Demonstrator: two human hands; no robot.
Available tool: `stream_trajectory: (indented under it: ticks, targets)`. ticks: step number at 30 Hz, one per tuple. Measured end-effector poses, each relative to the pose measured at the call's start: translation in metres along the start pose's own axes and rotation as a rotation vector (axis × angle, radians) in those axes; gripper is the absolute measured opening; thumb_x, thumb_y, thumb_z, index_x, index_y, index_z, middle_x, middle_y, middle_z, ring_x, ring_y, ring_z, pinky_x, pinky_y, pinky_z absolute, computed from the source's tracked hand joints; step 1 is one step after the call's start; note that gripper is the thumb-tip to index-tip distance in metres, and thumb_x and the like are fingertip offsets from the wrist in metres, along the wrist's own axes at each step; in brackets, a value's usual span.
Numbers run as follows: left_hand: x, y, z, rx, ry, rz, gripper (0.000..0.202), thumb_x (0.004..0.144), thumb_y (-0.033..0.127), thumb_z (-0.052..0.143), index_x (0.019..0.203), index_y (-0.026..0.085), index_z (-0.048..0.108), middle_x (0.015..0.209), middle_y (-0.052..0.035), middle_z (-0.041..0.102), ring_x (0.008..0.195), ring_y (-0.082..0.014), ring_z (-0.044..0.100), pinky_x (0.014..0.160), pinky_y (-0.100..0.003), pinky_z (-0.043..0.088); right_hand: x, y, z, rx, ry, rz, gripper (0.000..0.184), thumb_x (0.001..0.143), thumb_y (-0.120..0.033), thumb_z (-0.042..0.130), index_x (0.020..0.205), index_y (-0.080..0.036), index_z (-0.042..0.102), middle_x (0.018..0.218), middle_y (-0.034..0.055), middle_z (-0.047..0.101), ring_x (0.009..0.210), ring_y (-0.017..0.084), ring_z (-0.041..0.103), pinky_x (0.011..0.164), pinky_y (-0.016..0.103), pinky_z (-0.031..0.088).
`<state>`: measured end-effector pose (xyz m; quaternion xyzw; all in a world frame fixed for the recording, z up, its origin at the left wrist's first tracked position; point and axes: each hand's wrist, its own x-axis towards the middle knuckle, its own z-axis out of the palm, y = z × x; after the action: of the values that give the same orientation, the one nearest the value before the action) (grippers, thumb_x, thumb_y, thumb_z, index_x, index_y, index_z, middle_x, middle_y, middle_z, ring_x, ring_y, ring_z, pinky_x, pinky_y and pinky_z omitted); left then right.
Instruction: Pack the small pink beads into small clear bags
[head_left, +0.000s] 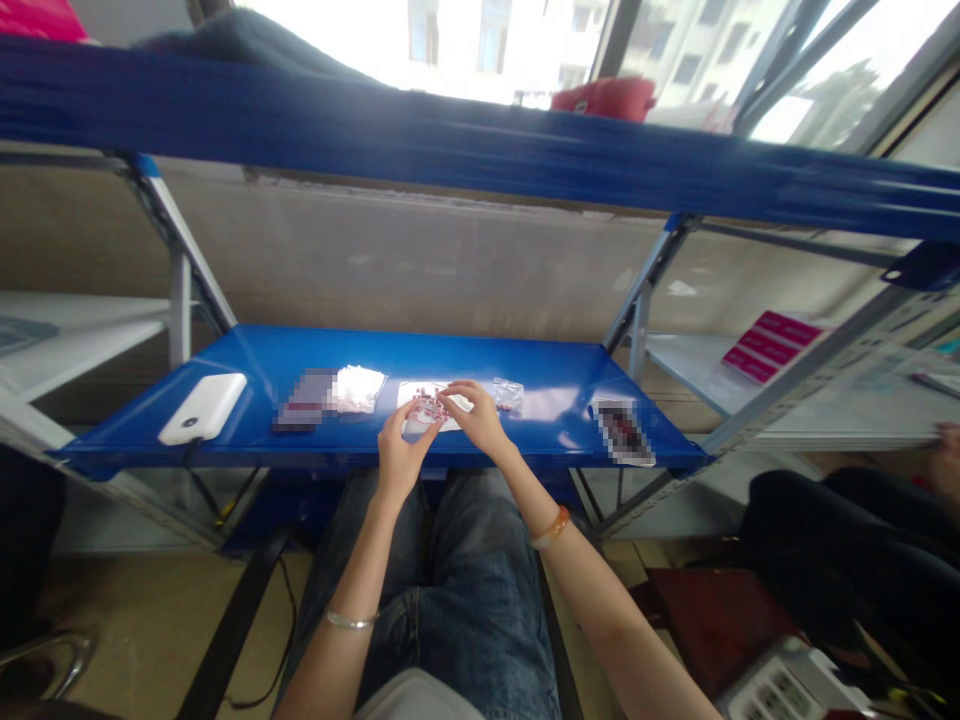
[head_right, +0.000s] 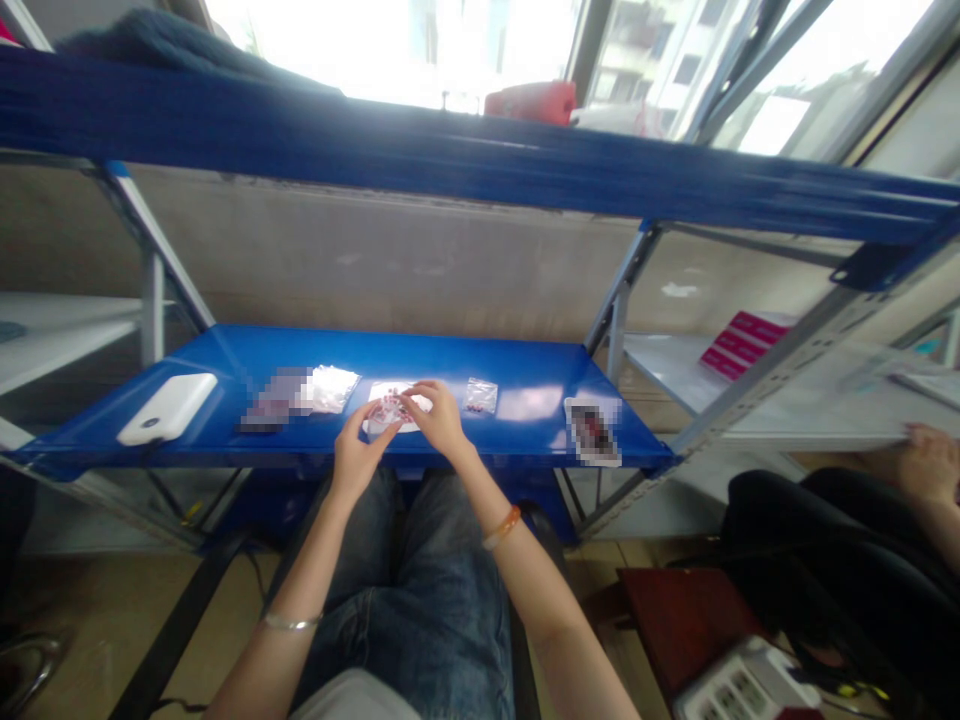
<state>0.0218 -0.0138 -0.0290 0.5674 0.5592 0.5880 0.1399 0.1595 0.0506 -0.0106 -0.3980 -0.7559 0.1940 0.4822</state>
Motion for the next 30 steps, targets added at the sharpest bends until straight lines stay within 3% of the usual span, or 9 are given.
stream_trajectory:
  ticks: [4, 8, 23, 30]
  targets:
    - [0.002, -0.002, -0.003, -0.027, 0.006, -0.060, 0.045, 0.071, 0.043, 0.066, 0.108, 0.018, 0.059, 0.108, -0.0090, 0.065, 0.102, -0.0230, 0.060, 0.091, -0.036, 0.044, -0.003, 0.026, 0.010, -0.226, -0.053, 0.117, 0.011, 0.075, -0.030, 0.067, 0.076, -0.020, 0.070, 0.079, 0.0038, 0.059, 0.075, 0.016, 0.055, 0.071, 0.028, 0.042]
    - [0.003, -0.003, -0.005, -0.042, 0.016, -0.100, 0.044, 0.071, 0.042, 0.066, 0.107, 0.018, 0.059, 0.107, -0.0085, 0.065, 0.101, -0.0226, 0.060, 0.093, -0.037, 0.043, -0.011, 0.043, 0.021, -0.314, -0.069, 0.173, 0.019, 0.073, -0.038, 0.069, 0.072, -0.019, 0.070, 0.073, 0.0027, 0.056, 0.070, 0.015, 0.052, 0.063, 0.026, 0.037]
    - [0.004, -0.001, -0.009, -0.109, 0.005, -0.168, 0.045, 0.071, 0.043, 0.065, 0.108, 0.019, 0.059, 0.110, -0.0094, 0.064, 0.105, -0.0242, 0.058, 0.093, -0.039, 0.043, -0.013, 0.055, 0.022, -0.209, -0.137, 0.079, 0.015, 0.074, -0.035, 0.069, 0.081, -0.023, 0.074, 0.078, 0.0031, 0.056, 0.076, 0.015, 0.053, 0.071, 0.027, 0.042]
    - [0.007, 0.001, -0.013, -0.135, -0.008, -0.206, 0.048, 0.069, 0.042, 0.067, 0.109, 0.017, 0.059, 0.110, -0.0108, 0.064, 0.105, -0.0241, 0.058, 0.091, -0.036, 0.044, -0.011, 0.050, 0.022, -0.202, -0.054, 0.023, 0.013, 0.073, -0.033, 0.070, 0.078, -0.022, 0.072, 0.079, 0.0037, 0.055, 0.080, 0.017, 0.052, 0.076, 0.031, 0.041]
